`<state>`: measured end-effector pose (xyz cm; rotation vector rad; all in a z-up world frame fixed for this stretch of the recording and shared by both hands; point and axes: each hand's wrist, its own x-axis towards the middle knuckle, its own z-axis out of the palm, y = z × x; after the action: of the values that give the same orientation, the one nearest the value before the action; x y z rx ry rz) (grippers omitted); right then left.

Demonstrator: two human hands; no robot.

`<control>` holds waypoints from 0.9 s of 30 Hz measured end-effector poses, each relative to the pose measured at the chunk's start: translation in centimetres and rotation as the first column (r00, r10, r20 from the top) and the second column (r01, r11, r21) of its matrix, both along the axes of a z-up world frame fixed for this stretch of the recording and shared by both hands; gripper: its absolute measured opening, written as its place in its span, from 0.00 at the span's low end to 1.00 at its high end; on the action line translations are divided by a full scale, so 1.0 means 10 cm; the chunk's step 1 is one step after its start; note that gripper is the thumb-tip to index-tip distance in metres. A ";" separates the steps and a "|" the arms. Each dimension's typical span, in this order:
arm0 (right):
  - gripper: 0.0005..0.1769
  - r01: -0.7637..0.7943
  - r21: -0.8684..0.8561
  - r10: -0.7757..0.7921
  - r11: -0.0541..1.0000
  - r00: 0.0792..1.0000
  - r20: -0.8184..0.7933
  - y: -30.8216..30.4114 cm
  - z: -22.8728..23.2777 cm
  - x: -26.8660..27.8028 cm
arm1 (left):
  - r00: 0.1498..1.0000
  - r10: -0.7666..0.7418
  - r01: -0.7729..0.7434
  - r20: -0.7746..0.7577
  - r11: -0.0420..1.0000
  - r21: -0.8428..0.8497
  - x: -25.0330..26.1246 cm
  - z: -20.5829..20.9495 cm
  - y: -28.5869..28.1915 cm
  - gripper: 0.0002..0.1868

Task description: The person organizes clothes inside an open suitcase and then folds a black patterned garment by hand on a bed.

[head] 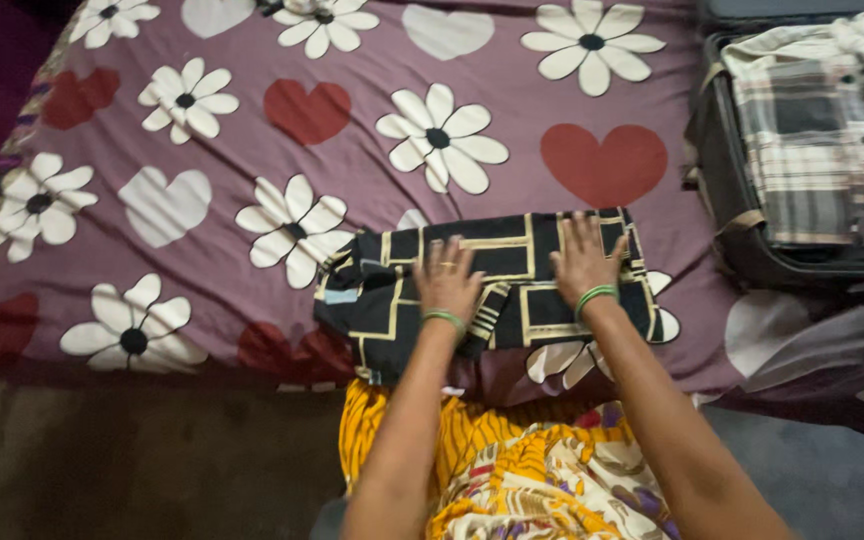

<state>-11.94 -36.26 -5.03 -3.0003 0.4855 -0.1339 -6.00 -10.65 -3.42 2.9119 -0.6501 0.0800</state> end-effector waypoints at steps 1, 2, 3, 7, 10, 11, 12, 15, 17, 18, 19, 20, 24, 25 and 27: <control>0.39 -0.070 0.028 0.069 0.997 0.997 0.043 0.21 -0.05 -0.03 | 0.999 -0.045 0.045 0.018 0.999 -0.018 -0.10 -0.01 -0.10 0.34; 0.39 -0.138 0.052 0.133 0.989 0.987 0.092 0.37 -0.09 -0.07 | 0.998 -0.070 0.070 0.009 0.996 -0.047 -0.20 -0.02 -0.19 0.33; 0.39 -0.139 0.078 0.136 0.987 0.990 0.042 0.50 -0.11 -0.11 | 0.995 -0.095 0.095 0.001 0.993 -0.076 -0.30 -0.04 -0.25 0.32; 0.37 -0.087 0.128 0.096 0.988 0.993 -0.065 0.60 -0.15 -0.31 | 0.997 -0.076 0.075 -0.001 0.986 -0.148 -0.54 -0.11 -0.26 0.35; 0.36 -0.028 0.092 0.029 0.995 1.000 -0.013 0.44 -0.15 -0.46 | 0.997 -0.074 0.070 -0.019 0.984 -0.163 -0.59 -0.12 -0.20 0.35; 0.36 -0.009 0.073 0.008 0.997 1.000 0.014 0.41 -0.16 -0.51 | 0.997 -0.069 0.065 -0.022 0.986 -0.151 -0.59 -0.13 -0.20 0.35; 0.36 -0.005 0.082 0.004 0.997 1.000 0.012 0.39 -0.16 -0.51 | 0.998 -0.062 0.059 -0.022 0.988 -0.141 -0.58 -0.12 -0.22 0.35; 0.37 0.002 0.109 -0.002 0.994 1.000 -0.002 0.39 -0.16 -0.51 | 0.995 -0.075 0.065 -0.069 0.989 -0.134 -0.56 -0.11 -0.20 0.35; 0.37 0.007 0.118 -0.005 0.993 1.000 -0.020 0.38 -0.15 -0.50 | 0.995 -0.071 0.061 -0.075 0.990 -0.128 -0.57 -0.11 -0.19 0.35; 0.37 0.002 0.121 0.000 0.993 1.000 -0.013 0.36 -0.16 -0.51 | 0.995 -0.071 0.061 -0.077 0.990 -0.127 -0.59 -0.11 -0.20 0.35; 0.37 -0.004 0.124 0.005 0.992 1.000 -0.006 0.35 -0.18 -0.51 | 0.995 -0.074 0.065 -0.071 0.990 -0.124 -0.60 -0.11 -0.19 0.35; 0.37 -0.010 0.128 0.010 0.992 1.000 0.002 0.34 -0.21 -0.52 | 0.995 -0.077 0.069 -0.064 0.990 -0.120 -0.61 -0.11 -0.16 0.35; 0.36 -0.007 0.100 0.006 0.995 1.000 0.004 0.11 -0.32 -0.60 | 0.994 -0.080 0.074 -0.074 0.994 -0.080 -0.67 -0.03 -0.01 0.36; 0.36 0.005 0.085 -0.006 0.996 1.000 0.009 0.03 -0.34 -0.65 | 0.995 -0.067 0.059 -0.078 0.994 -0.091 -0.69 -0.01 0.04 0.36; 0.36 0.034 0.051 -0.035 0.998 0.999 0.013 -0.13 -0.39 -0.78 | 0.995 -0.044 0.034 -0.088 0.993 -0.116 -0.74 0.00 0.15 0.36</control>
<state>-19.72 -37.56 -8.90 -2.9401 0.5312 -0.1425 -13.42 -9.15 -3.39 2.7741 -0.6643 -0.0186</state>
